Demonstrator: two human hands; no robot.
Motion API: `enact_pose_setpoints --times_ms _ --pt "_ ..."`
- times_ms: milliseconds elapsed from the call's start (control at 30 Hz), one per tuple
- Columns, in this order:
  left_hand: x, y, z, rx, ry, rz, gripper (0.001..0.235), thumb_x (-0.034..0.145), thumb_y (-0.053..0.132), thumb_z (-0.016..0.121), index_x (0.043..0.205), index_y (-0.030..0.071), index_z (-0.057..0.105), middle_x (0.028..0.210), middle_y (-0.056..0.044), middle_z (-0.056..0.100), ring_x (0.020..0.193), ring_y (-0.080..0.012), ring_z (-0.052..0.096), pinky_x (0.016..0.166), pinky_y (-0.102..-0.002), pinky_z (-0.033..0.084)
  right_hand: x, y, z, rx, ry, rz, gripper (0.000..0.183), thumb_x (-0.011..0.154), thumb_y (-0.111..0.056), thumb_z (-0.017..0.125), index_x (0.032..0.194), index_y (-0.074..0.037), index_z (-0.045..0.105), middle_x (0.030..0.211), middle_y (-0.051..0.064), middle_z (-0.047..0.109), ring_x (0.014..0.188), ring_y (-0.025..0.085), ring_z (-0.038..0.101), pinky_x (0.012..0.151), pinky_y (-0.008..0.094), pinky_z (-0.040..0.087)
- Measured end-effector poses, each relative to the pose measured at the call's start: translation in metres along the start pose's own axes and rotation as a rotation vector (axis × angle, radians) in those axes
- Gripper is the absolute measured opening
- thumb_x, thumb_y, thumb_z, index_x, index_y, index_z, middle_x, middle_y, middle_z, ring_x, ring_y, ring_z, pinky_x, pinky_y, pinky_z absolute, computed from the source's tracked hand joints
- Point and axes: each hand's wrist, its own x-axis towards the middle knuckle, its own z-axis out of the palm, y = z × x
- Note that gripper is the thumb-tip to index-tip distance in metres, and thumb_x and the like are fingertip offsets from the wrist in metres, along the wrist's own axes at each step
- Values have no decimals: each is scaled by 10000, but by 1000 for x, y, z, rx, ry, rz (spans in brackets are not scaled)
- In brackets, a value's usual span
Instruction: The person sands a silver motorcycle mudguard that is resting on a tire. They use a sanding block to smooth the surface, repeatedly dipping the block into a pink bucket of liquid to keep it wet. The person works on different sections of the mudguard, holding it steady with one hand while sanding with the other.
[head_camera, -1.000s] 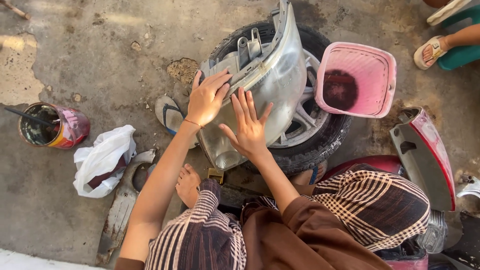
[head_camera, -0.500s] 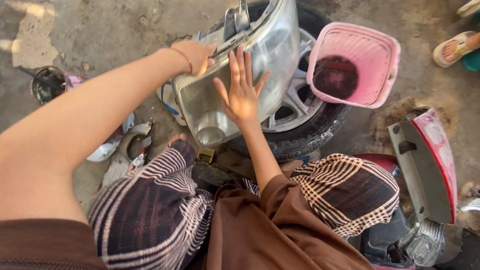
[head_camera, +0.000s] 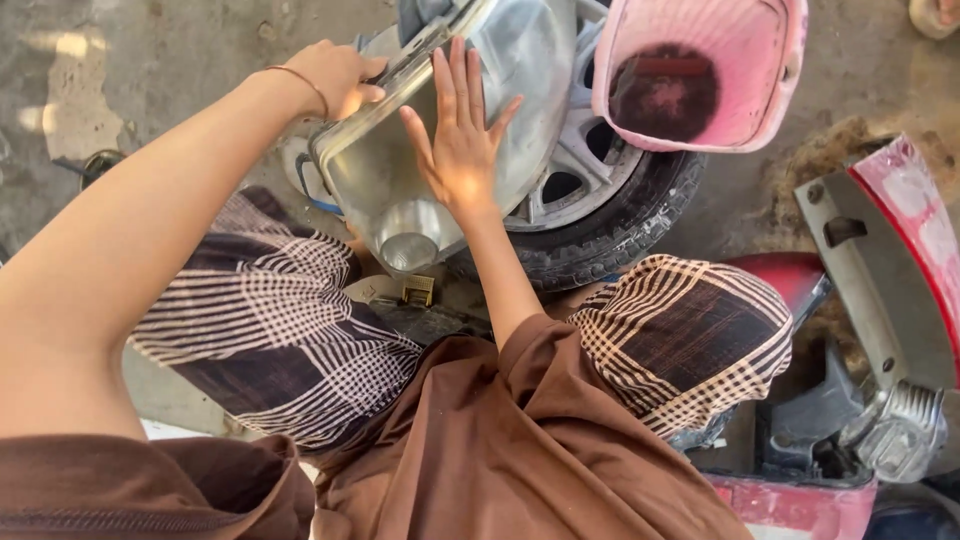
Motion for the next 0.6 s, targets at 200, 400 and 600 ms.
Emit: enact_pose_setpoints --times_ms 200,400,600 --pt "-2 -7 15 32 152 97 403 1098 316 453 1444 125 529 1046 -303 710 857 -538 657 657 -573 513 1 -2 0 -74 -11 -1 707 1161 -692 475 1649 -268 191 1736 -26 139 1644 122 139 1226 616 -171" --pt "3 -5 12 -46 100 72 336 1087 345 463 1299 99 551 1040 -280 684 936 -521 624 707 -585 501 3 -3 8 -63 44 -4 720 1139 -683 465 1643 -239 203 1723 2 145 1639 143 166 1229 608 -162" --pt "3 -2 8 -56 102 103 427 1083 358 447 1431 121 523 1074 -247 692 1011 -504 609 774 -587 516 -3 -4 8 147 42 3 714 1146 -602 394 1682 -228 107 1763 -5 33 1669 159 52 1279 640 -158"
